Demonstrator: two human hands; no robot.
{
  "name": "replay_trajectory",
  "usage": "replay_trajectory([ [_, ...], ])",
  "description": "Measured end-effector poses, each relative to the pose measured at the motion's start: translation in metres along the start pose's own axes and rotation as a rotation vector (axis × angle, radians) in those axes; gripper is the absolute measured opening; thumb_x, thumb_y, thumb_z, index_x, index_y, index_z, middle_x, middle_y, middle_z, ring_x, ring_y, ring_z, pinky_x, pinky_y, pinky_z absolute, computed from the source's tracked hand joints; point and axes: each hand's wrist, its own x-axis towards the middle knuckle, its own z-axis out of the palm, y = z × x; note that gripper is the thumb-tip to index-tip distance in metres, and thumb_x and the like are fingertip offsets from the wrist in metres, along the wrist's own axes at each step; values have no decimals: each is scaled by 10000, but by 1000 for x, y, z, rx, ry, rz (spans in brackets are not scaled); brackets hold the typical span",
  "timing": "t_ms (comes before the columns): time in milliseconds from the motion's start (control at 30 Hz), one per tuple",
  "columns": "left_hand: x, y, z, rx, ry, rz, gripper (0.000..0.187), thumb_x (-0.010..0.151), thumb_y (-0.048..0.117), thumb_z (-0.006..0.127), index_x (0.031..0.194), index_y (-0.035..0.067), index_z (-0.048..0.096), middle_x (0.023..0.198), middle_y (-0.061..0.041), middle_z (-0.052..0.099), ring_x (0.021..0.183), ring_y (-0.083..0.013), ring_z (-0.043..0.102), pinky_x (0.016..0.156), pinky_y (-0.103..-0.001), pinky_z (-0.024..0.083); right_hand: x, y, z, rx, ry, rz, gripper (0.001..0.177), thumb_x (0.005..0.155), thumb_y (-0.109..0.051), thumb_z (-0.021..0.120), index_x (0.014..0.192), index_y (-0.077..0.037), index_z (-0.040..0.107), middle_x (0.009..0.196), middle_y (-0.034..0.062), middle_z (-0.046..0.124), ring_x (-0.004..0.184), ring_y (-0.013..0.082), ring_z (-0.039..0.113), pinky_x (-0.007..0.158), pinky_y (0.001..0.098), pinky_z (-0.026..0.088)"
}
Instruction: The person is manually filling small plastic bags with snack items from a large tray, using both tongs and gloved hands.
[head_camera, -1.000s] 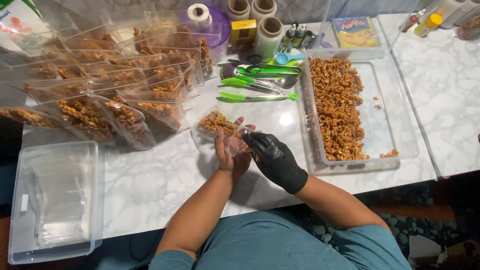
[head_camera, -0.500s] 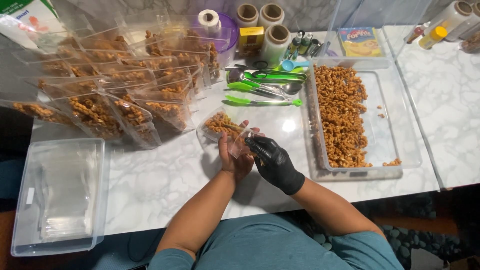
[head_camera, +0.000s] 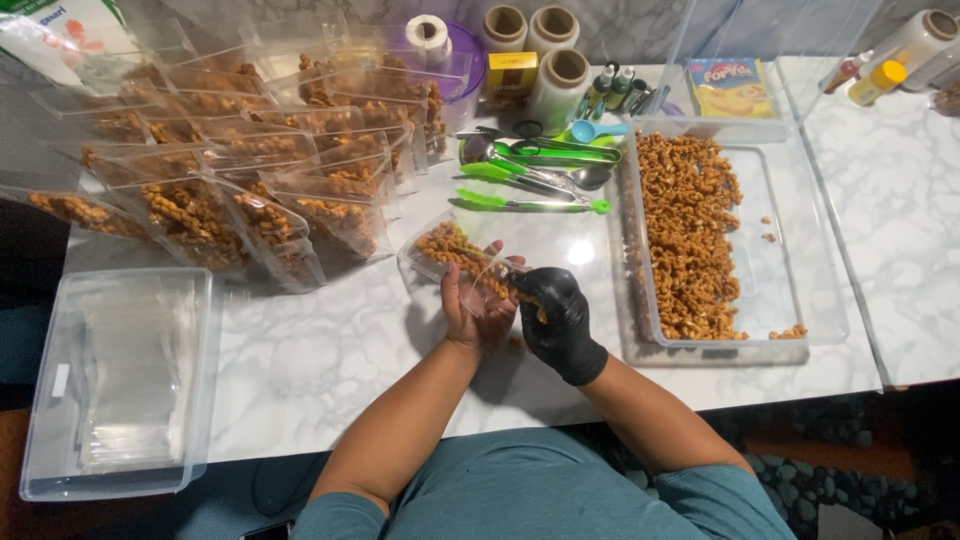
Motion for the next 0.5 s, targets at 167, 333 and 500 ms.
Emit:
replay_trajectory([
  [167, -1, 0, 3, -13, 10, 1, 794, 928, 660, 511, 1413, 31, 536, 1159, -287, 700, 1075, -409, 709, 930, -527, 589, 0, -3, -19, -67, -63, 92, 151, 900, -86, 686, 1029, -123, 754, 893, 52, 745, 759, 310, 715, 618, 391, 587],
  [333, -4, 3, 6, 25, 14, 16, 792, 927, 668, 499, 1385, 23, 539, 1117, -295, 712, 1021, -405, 729, 1003, -546, 554, 7, -17, -29, -163, -170, 245, 115, 888, -109, 654, 975, -175, 690, 866, 16, 734, 739, 313, 709, 642, 432, 575],
  [500, -2, -4, -1, 66, 11, 20, 831, 918, 698, 465, 1427, 43, 520, 1164, -286, 704, 1052, -390, 726, 960, -507, 586, 15, -30, -27, -346, -256, 254, 207, 856, -151, 692, 1056, -202, 685, 905, 32, 734, 739, 324, 718, 643, 447, 580],
])
